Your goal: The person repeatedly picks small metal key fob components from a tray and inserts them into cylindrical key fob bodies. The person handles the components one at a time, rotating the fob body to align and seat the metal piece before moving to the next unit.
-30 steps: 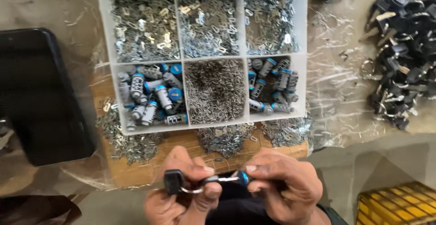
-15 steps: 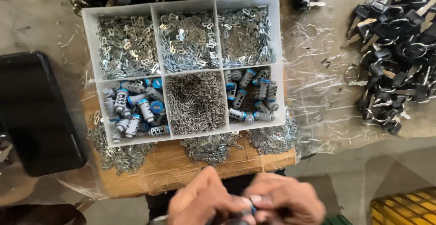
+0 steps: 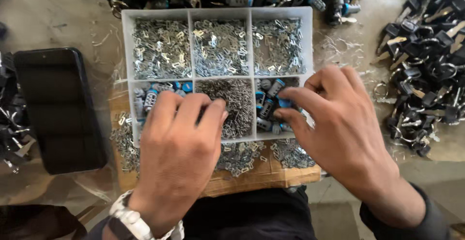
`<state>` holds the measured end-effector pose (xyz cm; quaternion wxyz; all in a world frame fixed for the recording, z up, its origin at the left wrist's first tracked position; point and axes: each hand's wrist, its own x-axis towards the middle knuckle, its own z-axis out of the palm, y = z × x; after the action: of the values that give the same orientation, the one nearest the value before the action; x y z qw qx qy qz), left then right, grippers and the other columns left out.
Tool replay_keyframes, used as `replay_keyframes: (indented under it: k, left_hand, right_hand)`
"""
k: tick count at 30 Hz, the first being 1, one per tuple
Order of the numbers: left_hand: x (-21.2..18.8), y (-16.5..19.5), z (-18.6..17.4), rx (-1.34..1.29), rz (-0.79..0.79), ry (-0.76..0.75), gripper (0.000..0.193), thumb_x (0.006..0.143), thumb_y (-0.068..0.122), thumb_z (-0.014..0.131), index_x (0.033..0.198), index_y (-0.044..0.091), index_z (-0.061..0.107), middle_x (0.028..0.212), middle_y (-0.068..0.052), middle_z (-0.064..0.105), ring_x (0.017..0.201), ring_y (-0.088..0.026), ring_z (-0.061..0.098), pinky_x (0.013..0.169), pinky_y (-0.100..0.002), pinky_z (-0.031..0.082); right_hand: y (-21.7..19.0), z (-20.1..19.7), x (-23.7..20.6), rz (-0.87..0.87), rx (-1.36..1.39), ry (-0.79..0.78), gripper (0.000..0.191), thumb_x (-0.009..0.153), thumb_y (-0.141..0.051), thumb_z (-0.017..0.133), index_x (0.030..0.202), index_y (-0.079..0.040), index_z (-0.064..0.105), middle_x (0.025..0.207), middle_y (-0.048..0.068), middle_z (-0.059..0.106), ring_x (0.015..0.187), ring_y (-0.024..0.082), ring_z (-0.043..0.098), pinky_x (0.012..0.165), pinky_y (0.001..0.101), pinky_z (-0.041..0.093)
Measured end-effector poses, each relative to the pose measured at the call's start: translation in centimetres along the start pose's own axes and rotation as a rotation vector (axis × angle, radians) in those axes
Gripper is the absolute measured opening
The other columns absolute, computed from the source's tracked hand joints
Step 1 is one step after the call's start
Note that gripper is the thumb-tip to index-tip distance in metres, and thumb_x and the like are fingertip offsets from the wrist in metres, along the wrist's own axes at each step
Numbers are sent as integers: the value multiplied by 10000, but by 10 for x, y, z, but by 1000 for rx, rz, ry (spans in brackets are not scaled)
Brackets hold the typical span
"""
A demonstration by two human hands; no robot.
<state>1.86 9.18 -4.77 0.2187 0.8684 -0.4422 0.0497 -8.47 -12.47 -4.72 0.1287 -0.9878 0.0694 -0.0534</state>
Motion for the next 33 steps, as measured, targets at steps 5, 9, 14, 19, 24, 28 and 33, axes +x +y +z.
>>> replay_keyframes:
  k: [5,9,14,19,24,28,33]
  left_hand:
    - [8,-6,7,-96,-21,86,132,923,109,792,1022,39,739,965,-62,676,895,-276,593,778,-389,511]
    - [2,-8,11,-172,-35,116,155,915,32,782,1059,13,728,1007,-77,687,914,-280,603,797,-399,504]
    - [7,-12,5,-261,-70,157,213,881,13,796,1076,-3,711,1027,-90,694,938,-293,622,799,-396,516]
    - [17,-4,2,-479,-184,248,138,910,36,789,1014,16,700,992,-86,703,930,-268,656,805,-363,540]
    - [23,5,6,-559,-282,288,100,954,57,774,1026,40,706,1020,-66,712,982,-241,674,808,-306,551]
    - [30,7,7,-550,-291,277,100,927,43,780,998,24,712,987,-76,717,948,-242,685,822,-326,557]
    - [36,10,5,-533,-298,274,118,909,24,788,996,22,708,997,-76,728,960,-241,705,834,-321,574]
  right_hand:
    - [-8,-2,7,125,530,131,243,918,-86,778,1157,-68,744,1163,98,731,1057,155,742,856,266,644]
    - [-19,17,28,235,1326,47,307,982,-30,694,1286,-18,653,1145,141,773,1026,186,796,890,314,674]
    - [-32,47,32,244,1719,42,203,989,35,663,1190,55,680,1152,187,731,992,214,753,872,338,671]
    - [-37,51,27,233,1453,166,161,1036,84,655,1195,71,640,1241,209,725,1087,215,735,983,318,645]
    - [-37,51,24,192,1370,219,313,873,167,730,1162,74,652,1274,167,624,1112,188,690,959,282,639]
    - [-34,53,18,159,1304,257,274,934,182,749,1174,72,679,1250,169,647,1143,167,693,986,243,634]
    - [-31,53,15,170,1209,242,245,926,154,775,1142,50,723,1198,153,672,1090,150,707,937,214,633]
